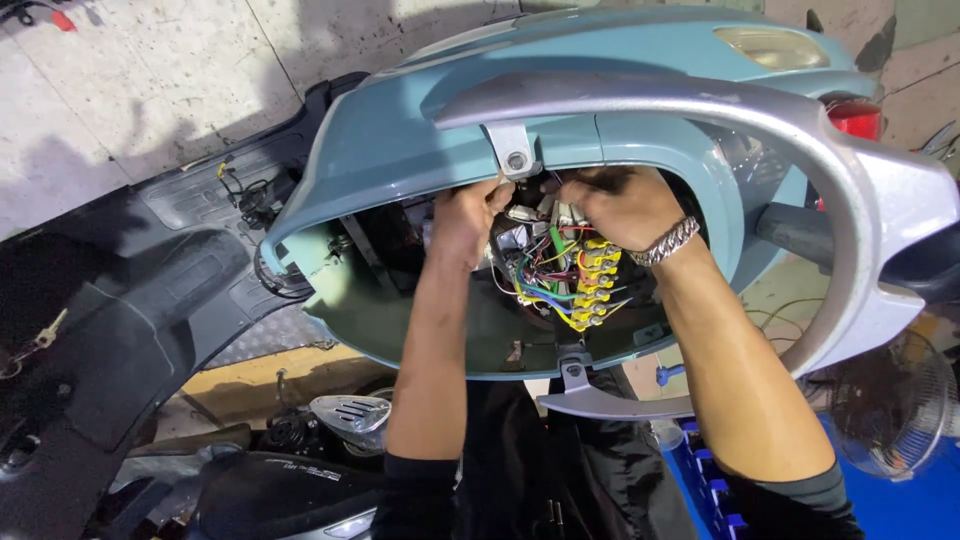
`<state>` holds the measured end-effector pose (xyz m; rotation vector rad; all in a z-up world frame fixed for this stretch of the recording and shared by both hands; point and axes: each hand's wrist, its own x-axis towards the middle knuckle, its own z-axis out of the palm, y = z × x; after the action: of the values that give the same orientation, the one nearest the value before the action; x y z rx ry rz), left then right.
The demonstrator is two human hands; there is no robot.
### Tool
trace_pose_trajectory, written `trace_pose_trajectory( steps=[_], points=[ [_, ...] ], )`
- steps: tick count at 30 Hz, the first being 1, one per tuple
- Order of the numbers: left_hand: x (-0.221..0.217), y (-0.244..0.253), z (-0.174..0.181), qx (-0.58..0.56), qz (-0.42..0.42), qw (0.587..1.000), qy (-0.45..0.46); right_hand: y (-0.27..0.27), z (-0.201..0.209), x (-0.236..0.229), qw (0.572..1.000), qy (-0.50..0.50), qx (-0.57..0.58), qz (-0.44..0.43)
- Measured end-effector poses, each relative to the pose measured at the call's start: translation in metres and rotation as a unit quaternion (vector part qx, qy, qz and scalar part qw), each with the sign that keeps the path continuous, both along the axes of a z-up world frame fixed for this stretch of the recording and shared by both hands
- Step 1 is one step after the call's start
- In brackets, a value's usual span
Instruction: Connecting and organizing the electrical wiring harness and fuse box inside a scooter's body
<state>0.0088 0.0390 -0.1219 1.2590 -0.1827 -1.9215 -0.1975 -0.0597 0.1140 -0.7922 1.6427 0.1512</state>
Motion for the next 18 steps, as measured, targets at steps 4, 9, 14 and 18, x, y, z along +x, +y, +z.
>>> trace_pose_trajectory(
  steps=[4,9,14,18],
  points=[
    [-0.037,-0.048,0.109,0.170,0.054,0.958,-0.225,-0.002,-0.005,-0.001,0.999,-0.006,-0.033,0.040],
    [-0.037,-0.038,0.062,0.152,0.004,0.955,-0.255,0.006,-0.007,-0.003,0.999,0.008,-0.033,0.011],
    [-0.007,-0.032,0.059,-0.027,-0.109,0.963,-0.245,0.013,-0.015,0.001,0.995,-0.022,-0.092,0.013],
    [-0.016,-0.062,0.169,-0.108,-0.220,0.930,-0.272,0.026,-0.021,-0.004,0.991,-0.023,-0.132,0.001]
  ],
)
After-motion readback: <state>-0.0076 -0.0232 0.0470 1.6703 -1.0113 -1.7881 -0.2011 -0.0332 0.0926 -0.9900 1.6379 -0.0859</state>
